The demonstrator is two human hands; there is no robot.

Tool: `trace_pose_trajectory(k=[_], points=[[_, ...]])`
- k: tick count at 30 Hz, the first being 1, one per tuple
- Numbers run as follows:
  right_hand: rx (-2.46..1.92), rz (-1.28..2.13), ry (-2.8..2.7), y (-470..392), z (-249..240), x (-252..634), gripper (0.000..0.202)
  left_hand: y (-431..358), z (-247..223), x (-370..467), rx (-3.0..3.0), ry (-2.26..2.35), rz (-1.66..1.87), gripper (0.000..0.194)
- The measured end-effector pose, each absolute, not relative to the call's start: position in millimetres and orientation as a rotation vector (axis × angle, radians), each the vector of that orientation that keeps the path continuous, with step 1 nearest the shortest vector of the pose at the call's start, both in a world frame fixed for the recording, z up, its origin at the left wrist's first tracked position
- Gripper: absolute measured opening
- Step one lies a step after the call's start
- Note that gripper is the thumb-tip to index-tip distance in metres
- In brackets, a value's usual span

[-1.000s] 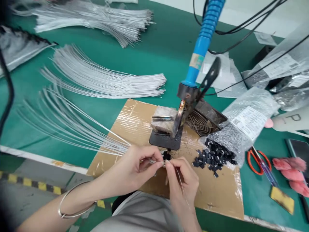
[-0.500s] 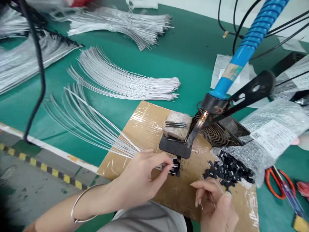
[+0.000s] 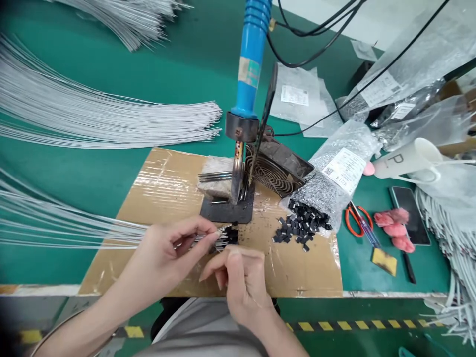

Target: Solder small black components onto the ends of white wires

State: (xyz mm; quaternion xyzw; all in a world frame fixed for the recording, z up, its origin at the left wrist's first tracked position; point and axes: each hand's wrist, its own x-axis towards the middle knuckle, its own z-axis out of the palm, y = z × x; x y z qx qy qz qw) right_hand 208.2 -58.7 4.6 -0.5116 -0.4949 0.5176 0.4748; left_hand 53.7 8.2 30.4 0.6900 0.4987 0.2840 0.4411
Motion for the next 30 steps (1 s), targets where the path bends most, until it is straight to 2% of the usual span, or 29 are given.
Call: trace_pose_trajectory(k=[6, 10, 13, 24, 30], points=[[-1.324, 1.104, -1.107, -59, 9, 217, 0.067, 8, 32, 52, 1.627, 1.238, 0.687, 0.022], [-1.463, 1.029, -0.956, -59, 11, 225, 0.050, 13, 35, 50, 1.532, 1.221, 0.685, 0.024], [-1.502, 1.056, -0.931, -55, 12, 225, 0.045, 15, 38, 51, 1.493, 1.206, 0.702, 0.022], [-1.435, 1.163, -1.231, -42, 8, 222, 0.038, 14, 39, 54, 1.480, 1.186, 0.682, 0.020], [-1.371, 1.057, -1.373, -41, 8, 220, 0.027, 13, 35, 55, 1.390, 1.135, 0.694, 0.016]])
